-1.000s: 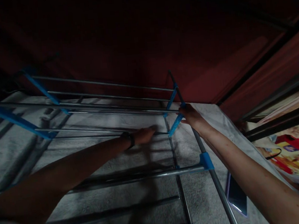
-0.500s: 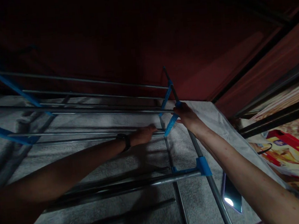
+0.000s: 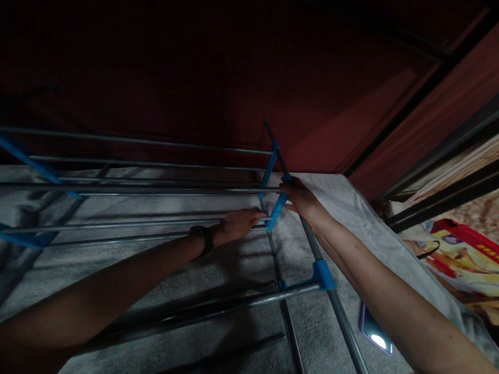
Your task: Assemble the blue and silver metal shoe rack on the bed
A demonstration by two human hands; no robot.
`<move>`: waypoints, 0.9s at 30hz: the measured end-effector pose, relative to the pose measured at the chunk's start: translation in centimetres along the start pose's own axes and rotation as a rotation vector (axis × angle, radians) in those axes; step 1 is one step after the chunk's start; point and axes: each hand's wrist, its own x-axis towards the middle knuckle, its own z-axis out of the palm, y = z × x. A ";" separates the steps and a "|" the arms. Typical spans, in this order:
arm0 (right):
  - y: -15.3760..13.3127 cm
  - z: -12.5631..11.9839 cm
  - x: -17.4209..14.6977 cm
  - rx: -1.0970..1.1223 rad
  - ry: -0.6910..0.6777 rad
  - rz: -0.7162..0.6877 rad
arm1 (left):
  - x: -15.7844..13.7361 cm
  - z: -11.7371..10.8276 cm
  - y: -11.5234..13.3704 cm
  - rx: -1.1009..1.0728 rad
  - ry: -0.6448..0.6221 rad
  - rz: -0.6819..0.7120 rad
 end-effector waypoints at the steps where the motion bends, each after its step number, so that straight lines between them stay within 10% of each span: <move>1: 0.0 0.1 -0.1 0.003 0.005 -0.003 | 0.0 0.0 0.0 -0.003 -0.003 0.001; 14: 1.4 -0.3 -0.2 0.314 -0.007 -0.049 | 0.1 -0.1 -0.1 -0.010 0.002 0.025; 27: 14.1 1.5 0.6 0.246 -0.214 0.019 | -2.8 -1.9 0.4 0.161 0.046 0.110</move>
